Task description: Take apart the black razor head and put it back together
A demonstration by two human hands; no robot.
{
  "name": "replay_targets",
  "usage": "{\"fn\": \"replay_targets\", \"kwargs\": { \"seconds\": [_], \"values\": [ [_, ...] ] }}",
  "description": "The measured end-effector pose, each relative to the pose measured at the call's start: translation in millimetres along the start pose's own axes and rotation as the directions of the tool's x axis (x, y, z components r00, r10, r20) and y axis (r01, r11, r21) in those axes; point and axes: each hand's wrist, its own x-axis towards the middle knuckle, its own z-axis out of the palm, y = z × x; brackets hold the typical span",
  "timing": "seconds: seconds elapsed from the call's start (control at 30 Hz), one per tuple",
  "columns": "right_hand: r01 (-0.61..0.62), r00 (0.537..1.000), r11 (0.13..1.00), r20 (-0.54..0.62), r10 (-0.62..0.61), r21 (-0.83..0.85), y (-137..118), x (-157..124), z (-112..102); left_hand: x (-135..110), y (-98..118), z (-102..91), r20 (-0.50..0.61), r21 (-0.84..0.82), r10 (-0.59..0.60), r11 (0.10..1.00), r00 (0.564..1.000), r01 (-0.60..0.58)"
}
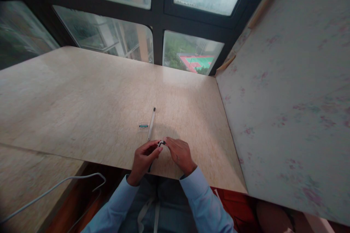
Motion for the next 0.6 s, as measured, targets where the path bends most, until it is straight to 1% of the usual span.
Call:
{"fn": "replay_targets", "kwargs": {
  "seconds": [0.17, 0.27, 0.4, 0.5, 0.6],
  "values": [
    [0.04, 0.999, 0.999, -0.025, -0.04, -0.027, -0.7, -0.7, 0.4, -0.5, -2.6, -1.0, 0.005, -0.005, 0.007, 1.0, 1.0, -0.007],
    [0.037, 0.999, 0.999, -0.017, -0.037, -0.03, -1.3, 0.0, -0.3, -0.1, -6.4, -1.2, 0.01, -0.015, 0.011, 1.0, 1.0, -0.011],
    [0.022, 1.0, 0.999, -0.006, -0.022, 0.025, -1.1, 2.4, -0.6, 0.7, -11.0, -1.4, 0.03, -0.042, 0.032, 0.999, 0.999, -0.031],
    [-0.046, 0.999, 0.989, 0.017, 0.044, 0.138, -0.8, 5.2, 0.2, 0.5, -9.8, -0.9, 0.027, -0.066, 0.031, 0.997, 0.999, -0.029],
    [-0.188, 0.982, 0.948, 0.061, 0.178, 0.258, -1.4, 7.6, 0.7, 0.1, -5.2, -0.3, 0.017, -0.086, 0.027, 0.996, 0.999, -0.025]
  ]
}}
